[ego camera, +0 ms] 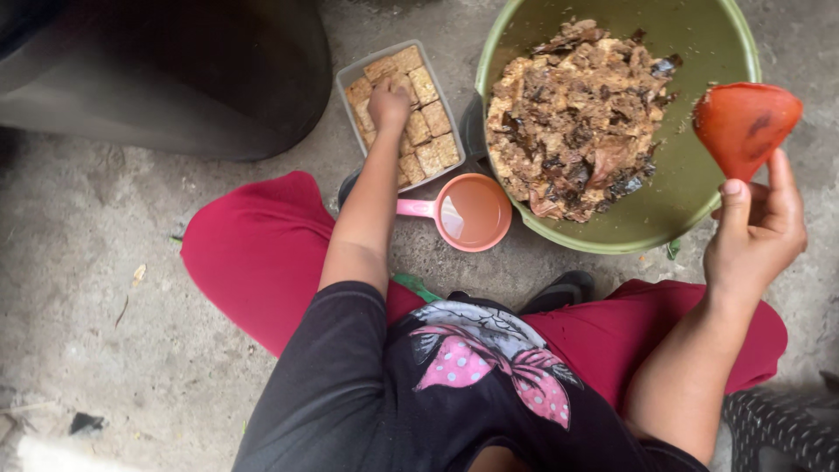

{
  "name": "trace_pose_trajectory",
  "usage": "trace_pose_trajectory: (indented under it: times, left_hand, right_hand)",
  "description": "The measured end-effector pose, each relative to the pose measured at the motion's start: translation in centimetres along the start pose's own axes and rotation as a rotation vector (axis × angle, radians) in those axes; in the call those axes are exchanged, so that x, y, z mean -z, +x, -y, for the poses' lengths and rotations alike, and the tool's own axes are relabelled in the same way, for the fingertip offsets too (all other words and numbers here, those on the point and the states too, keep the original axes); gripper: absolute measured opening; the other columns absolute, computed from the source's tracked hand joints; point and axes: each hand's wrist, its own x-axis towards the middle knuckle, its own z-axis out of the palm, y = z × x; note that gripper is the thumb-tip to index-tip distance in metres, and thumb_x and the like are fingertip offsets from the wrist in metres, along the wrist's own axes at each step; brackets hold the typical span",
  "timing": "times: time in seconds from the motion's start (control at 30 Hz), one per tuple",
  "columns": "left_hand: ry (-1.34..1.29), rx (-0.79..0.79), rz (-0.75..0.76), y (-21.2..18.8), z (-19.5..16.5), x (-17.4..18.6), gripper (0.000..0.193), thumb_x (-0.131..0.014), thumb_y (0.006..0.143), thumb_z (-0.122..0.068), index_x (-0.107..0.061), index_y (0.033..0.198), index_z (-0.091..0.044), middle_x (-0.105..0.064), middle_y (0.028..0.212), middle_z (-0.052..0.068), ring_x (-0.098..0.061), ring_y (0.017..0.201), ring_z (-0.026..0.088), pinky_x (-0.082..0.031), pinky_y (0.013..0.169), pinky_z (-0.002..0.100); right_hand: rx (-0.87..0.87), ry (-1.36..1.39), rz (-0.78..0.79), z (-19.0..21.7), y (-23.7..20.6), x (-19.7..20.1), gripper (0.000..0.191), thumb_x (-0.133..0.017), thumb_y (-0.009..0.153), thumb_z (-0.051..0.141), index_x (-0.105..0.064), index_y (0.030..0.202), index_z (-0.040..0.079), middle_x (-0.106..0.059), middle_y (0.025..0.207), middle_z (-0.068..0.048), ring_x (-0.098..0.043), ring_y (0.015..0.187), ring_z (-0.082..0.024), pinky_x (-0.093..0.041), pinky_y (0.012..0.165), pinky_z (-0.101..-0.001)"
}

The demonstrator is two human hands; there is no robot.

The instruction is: The person scoops a brown mixture from a green bowl using a red scoop and presses it into a rectangular block with their hands. They then place the shaped block into a clear plastic container. The person repeats this process multiple times.

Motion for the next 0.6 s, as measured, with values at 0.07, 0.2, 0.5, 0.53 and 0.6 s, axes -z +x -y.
trace_pose_trajectory:
  times: [0.07,0.2,0.5,0.53,0.6]
  left_hand:
    - [0.033,-0.049,0.069,-0.6,-0.7,0.8,0.034,-0.068,0.085,-0.028,-0.076,0.114,-0.011,-0.075,0.108,0.019,-0.07,0.104,0.037,-0.053,0.095,0.045]
    - [0.305,0.025,0.261,-2.3,-3.0,2.6,0.038,-0.068,0.09,-0.039,-0.078,0.1,-0.003,-0.073,0.107,0.022,-0.069,0.104,0.038,-0.053,0.094,0.047]
    - [0.525,0.078,1.951,-12.3,1.2,-4.5,0.025,-0.074,0.092,-0.011,-0.064,0.077,0.006,-0.065,0.07,0.005,-0.057,0.055,0.016,-0.046,0.045,0.03]
    - [0.754,-0.153,1.783,-14.0,1.9,-5.9,0.015,-0.072,0.089,-0.009,-0.072,0.088,0.006,-0.07,0.078,0.01,-0.066,0.065,0.02,-0.053,0.055,0.034]
    - [0.967,-0.492,1.481,-17.2,2.8,-7.2,0.026,-0.072,0.084,-0.011,-0.077,0.103,0.005,-0.073,0.096,0.018,-0.07,0.087,0.029,-0.058,0.074,0.038]
  right_hand:
    - [-0.016,0.012,-0.009,0.2,-0.3,-0.1,0.042,-0.065,0.117,-0.001,-0.052,0.157,-0.001,-0.072,0.112,-0.008,-0.065,0.091,-0.009,-0.055,0.08,-0.0223]
    - [-0.079,0.073,-0.035,1.6,-0.5,-0.2,0.039,-0.067,0.12,0.001,-0.053,0.157,0.0,-0.072,0.11,-0.008,-0.065,0.087,-0.009,-0.055,0.076,-0.022]
    - [-0.201,0.216,-0.024,4.9,-0.8,0.8,0.043,-0.059,0.119,0.007,-0.051,0.162,0.003,-0.071,0.107,-0.007,-0.069,0.085,-0.012,-0.059,0.076,-0.0259]
    - [-0.215,0.21,-0.019,4.9,-0.9,0.8,0.044,-0.06,0.118,0.007,-0.05,0.162,0.003,-0.071,0.106,-0.007,-0.069,0.084,-0.011,-0.059,0.076,-0.0258]
    - [-0.248,0.183,-0.022,4.7,-1.2,0.9,0.047,-0.06,0.117,0.007,-0.048,0.162,0.003,-0.07,0.103,-0.007,-0.067,0.081,-0.011,-0.058,0.072,-0.0254]
